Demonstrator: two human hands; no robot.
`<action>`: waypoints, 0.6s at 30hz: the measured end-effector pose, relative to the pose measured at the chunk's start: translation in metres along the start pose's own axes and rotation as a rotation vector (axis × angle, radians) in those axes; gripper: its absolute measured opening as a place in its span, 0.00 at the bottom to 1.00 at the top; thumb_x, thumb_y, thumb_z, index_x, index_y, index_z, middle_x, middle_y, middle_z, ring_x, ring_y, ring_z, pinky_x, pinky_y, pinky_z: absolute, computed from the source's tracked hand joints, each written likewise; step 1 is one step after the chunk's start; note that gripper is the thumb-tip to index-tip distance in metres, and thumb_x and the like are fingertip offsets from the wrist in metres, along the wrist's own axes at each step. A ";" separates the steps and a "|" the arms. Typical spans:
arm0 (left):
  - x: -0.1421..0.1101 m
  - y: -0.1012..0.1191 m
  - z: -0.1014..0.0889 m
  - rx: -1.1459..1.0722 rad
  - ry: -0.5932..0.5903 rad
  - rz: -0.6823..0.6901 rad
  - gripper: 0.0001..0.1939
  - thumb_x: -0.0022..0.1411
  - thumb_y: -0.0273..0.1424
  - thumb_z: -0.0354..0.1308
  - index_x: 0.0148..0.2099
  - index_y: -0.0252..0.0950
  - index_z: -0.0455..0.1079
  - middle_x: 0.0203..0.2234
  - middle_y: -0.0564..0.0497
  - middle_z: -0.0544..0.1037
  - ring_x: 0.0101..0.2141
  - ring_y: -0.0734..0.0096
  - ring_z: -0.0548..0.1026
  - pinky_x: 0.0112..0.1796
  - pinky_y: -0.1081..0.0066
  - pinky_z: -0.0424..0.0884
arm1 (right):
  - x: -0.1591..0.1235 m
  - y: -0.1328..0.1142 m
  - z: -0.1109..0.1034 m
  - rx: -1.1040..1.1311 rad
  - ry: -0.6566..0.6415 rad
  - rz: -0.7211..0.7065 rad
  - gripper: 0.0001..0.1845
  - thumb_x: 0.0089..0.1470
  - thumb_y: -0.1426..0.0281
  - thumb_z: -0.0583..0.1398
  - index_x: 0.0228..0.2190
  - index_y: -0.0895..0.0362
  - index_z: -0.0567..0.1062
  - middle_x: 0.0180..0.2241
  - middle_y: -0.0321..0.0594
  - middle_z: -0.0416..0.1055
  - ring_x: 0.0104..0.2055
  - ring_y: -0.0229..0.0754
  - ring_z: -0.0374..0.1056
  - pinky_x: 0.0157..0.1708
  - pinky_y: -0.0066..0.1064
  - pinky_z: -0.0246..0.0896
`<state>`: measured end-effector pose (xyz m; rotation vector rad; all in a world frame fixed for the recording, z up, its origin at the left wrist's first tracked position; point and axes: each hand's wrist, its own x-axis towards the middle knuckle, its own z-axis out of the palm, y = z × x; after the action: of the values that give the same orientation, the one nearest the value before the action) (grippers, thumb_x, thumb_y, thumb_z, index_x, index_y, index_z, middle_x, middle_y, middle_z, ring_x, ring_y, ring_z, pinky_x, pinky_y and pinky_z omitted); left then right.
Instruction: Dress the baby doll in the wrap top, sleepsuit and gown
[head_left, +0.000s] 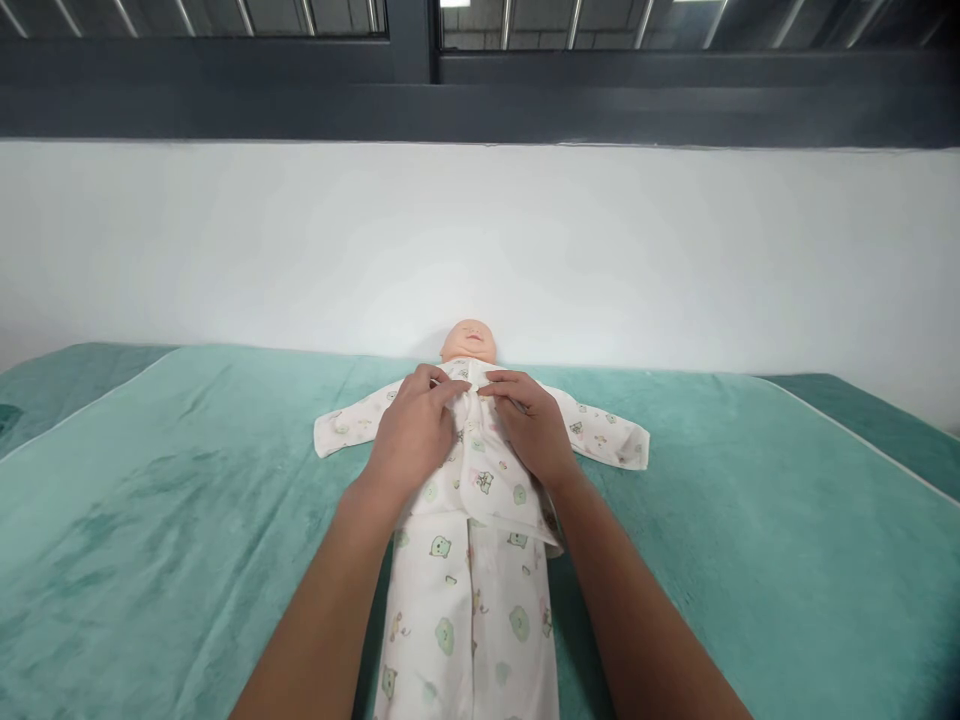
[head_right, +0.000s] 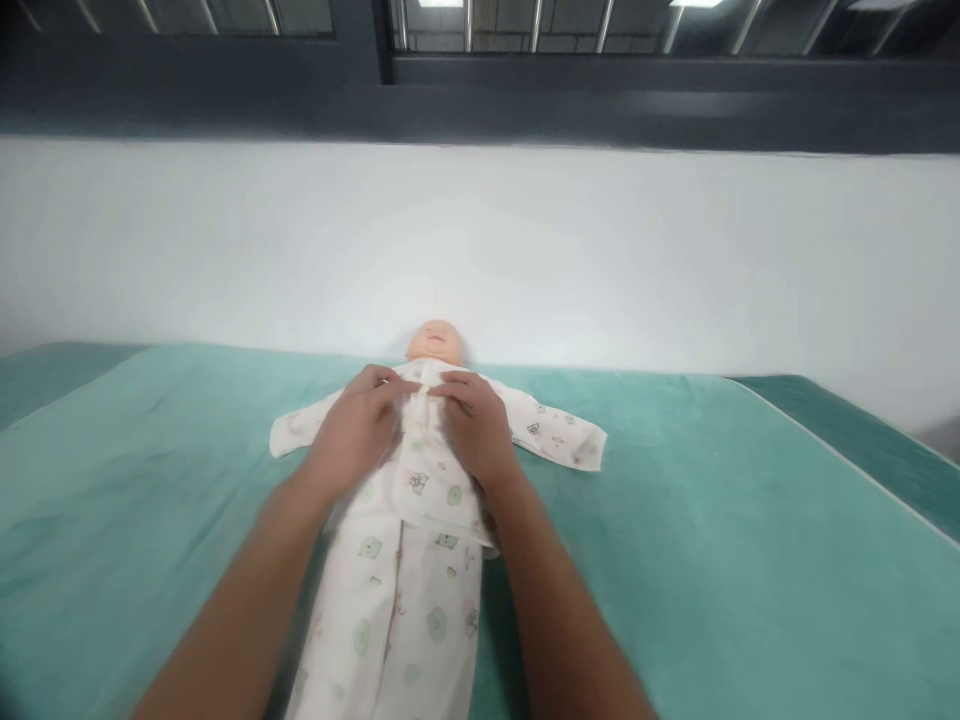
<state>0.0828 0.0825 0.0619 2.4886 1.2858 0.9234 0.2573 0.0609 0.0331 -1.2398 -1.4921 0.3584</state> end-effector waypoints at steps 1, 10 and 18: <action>0.000 0.000 0.000 0.001 0.002 0.001 0.28 0.54 0.17 0.46 0.52 0.43 0.71 0.46 0.47 0.68 0.46 0.62 0.69 0.40 0.66 0.71 | 0.000 0.000 0.000 -0.006 0.004 0.006 0.16 0.52 0.74 0.53 0.32 0.50 0.79 0.47 0.36 0.72 0.50 0.43 0.66 0.54 0.38 0.58; 0.001 -0.001 0.002 0.052 -0.002 0.030 0.31 0.53 0.15 0.46 0.55 0.46 0.69 0.47 0.47 0.67 0.46 0.62 0.68 0.43 0.64 0.70 | 0.000 -0.004 0.002 -0.021 0.033 0.043 0.16 0.52 0.74 0.52 0.36 0.51 0.78 0.46 0.37 0.72 0.51 0.42 0.66 0.55 0.38 0.57; 0.000 0.002 0.002 0.091 -0.007 0.063 0.35 0.50 0.14 0.48 0.57 0.48 0.67 0.51 0.47 0.66 0.50 0.59 0.66 0.45 0.62 0.70 | 0.001 -0.006 0.002 -0.049 -0.018 0.048 0.17 0.54 0.73 0.53 0.43 0.52 0.75 0.51 0.39 0.70 0.55 0.43 0.63 0.58 0.39 0.54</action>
<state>0.0854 0.0820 0.0610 2.6134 1.2813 0.8879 0.2530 0.0598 0.0379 -1.3155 -1.4960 0.3675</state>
